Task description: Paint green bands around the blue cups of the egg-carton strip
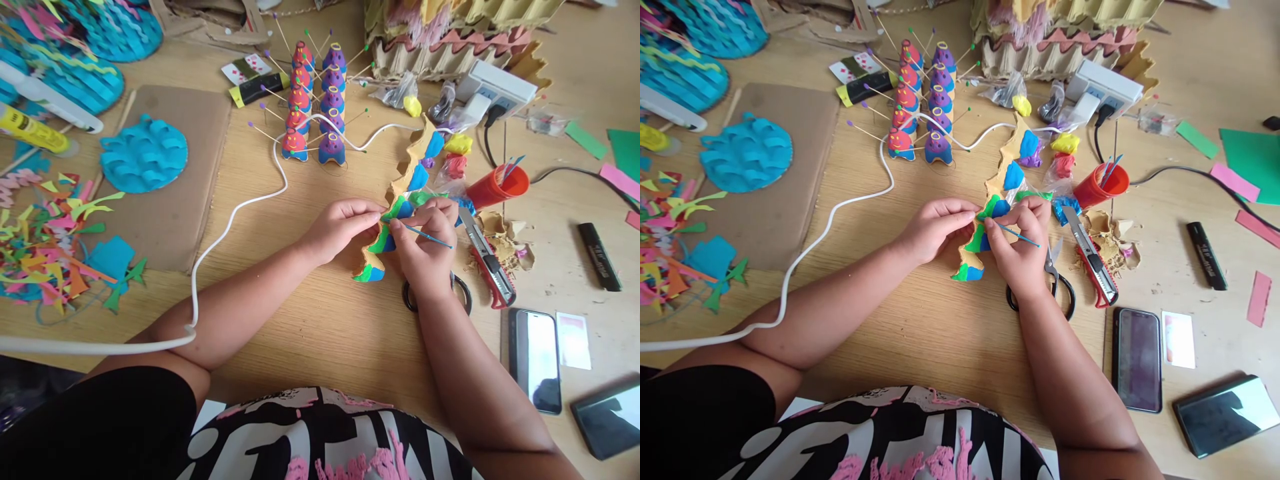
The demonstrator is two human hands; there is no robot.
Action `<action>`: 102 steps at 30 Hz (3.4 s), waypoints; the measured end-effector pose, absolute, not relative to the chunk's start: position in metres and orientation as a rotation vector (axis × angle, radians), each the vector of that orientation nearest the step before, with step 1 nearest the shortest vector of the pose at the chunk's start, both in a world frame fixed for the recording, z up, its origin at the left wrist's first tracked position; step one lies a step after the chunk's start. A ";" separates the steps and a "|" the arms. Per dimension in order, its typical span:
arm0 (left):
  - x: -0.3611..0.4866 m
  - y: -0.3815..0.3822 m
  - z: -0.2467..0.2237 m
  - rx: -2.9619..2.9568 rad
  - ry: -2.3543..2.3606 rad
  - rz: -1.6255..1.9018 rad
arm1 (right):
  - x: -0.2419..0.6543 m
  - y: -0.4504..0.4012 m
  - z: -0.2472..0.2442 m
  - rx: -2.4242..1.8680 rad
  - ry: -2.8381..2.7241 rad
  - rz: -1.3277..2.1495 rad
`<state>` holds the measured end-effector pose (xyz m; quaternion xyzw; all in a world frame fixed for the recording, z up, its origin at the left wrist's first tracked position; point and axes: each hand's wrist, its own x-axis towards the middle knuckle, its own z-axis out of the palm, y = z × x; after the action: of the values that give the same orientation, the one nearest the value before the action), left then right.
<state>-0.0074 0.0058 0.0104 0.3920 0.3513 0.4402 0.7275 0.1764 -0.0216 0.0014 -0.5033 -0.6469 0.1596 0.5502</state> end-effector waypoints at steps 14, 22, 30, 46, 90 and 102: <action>-0.008 0.007 0.006 0.856 0.815 0.982 | 0.176 -0.023 0.003 -1.174 -1.537 0.410; -0.007 0.006 0.008 0.846 0.822 0.954 | 0.175 -0.023 0.003 -1.195 -1.531 0.372; -0.007 0.007 0.006 0.830 0.840 0.985 | 0.178 -0.024 0.002 -1.157 -1.498 0.481; -0.008 0.007 0.009 0.816 0.842 0.975 | 0.176 -0.023 0.004 -1.177 -1.529 0.426; -0.007 0.005 0.012 0.893 0.834 0.969 | 0.177 -0.024 0.001 -1.194 -1.476 0.431; -0.006 0.005 0.011 0.893 0.840 0.982 | 0.176 -0.024 0.000 -1.140 -1.411 0.513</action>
<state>-0.0057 0.0054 0.0111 0.4020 0.3783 0.4422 0.7069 0.1760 -0.0240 0.0002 -0.4893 -0.6057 0.2201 0.5876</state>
